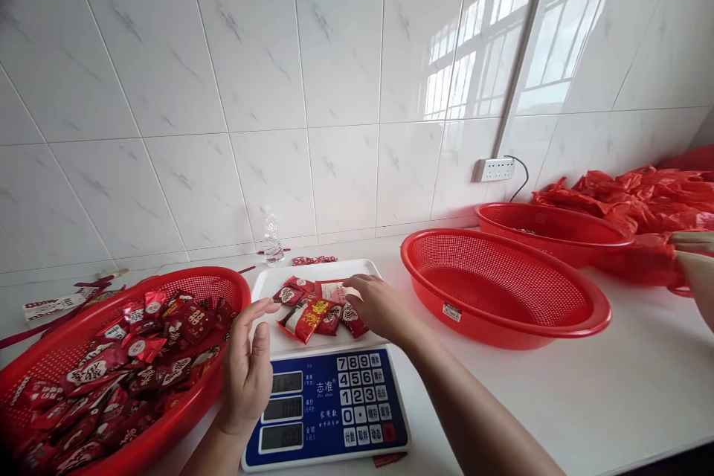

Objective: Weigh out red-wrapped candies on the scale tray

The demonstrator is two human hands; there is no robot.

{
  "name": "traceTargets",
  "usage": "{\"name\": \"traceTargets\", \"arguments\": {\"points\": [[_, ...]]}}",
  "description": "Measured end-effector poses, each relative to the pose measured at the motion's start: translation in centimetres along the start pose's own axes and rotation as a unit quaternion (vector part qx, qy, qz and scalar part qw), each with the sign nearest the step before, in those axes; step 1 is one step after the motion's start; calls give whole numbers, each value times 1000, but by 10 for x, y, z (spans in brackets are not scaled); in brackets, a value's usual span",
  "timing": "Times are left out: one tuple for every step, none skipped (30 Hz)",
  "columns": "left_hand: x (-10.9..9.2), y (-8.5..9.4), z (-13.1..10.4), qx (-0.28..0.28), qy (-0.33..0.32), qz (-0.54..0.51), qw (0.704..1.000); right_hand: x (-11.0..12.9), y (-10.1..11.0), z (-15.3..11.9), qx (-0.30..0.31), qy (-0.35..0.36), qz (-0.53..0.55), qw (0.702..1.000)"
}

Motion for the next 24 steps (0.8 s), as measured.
{"name": "traceTargets", "arguments": {"points": [[0, 1, 0, -1, 0, 0, 1000, 2, -4, 7, 19, 12, -7, 1000], [-1, 1, 0, -1, 0, -1, 1000, 3, -8, 13, 35, 21, -13, 999], [-1, 2, 1, -3, 0, -2, 1000, 3, -12, 20, 48, 26, -16, 998], [-1, 2, 1, -4, 0, -4, 1000, 2, -16, 26, 58, 28, -17, 998], [-1, 2, 1, -6, 0, -6, 1000, 1, -19, 31, 66, 30, -19, 997], [-2, 3, 2, -8, 0, -8, 1000, 0, -21, 35, 72, 30, -21, 997], [-1, 3, 2, -9, 1, -9, 1000, -1, -22, 38, 74, 28, -23, 997], [-1, 3, 2, -8, 3, -9, 1000, -1, -22, 40, 74, 25, -26, 997], [-1, 3, 2, -7, 6, -10, 1000, -2, -21, 41, 70, 22, -28, 997], [0, 2, 2, -5, 10, -11, 1000, -2, -20, 42, 65, 18, -30, 997], [1, 2, 2, -4, 15, -12, 1000, -2, -19, 42, 58, 13, -32, 998], [1, 2, 2, -4, 19, -14, 1000, -3, -17, 41, 51, 7, -33, 998], [2, 2, 2, -5, 21, -16, 1000, -4, -16, 41, 45, 2, -34, 998], [2, 2, 2, -7, 23, -18, 1000, -6, -15, 41, 38, -4, -35, 999], [2, 2, 2, -8, 26, -20, 999, -8, -15, 42, 31, -11, -35, 999], [3, 2, 2, -10, 29, -22, 999, -11, -15, 43, 24, -17, -35, 999], [3, 2, 2, -11, 32, -24, 999, -14, -14, 44, 18, -24, -36, 999], [3, 2, 2, -12, 36, -26, 999, -17, -14, 45, 11, -29, -37, 999], [4, 2, 2, -13, 40, -27, 999, -20, -14, 46, 5, -34, -37, 999], [4, 2, 2, -12, 43, -28, 999, -22, -14, 47, 1, -37, -38, 999], [5, 1, 2, -11, 45, -29, 998, -23, -13, 48, -3, -39, -39, 998], [5, 1, 2, -11, 48, -30, 998, -23, -13, 48, -6, -38, -40, 998], [5, 1, 2, -10, 50, -31, 998, -21, -12, 47, -8, -33, -41, 999], [6, 1, 2, -9, 51, -32, 998, -18, -11, 46, -9, -24, -42, 999]]}}
Point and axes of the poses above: each hand's wrist, its own z-axis towards the middle knuckle, its own y-axis out of the back of the hand, x = y × z, the point moved 8 cm from there along z, towards the middle knuckle, and after that the axes turned 8 degrees about -y, right-handed, at the moved point
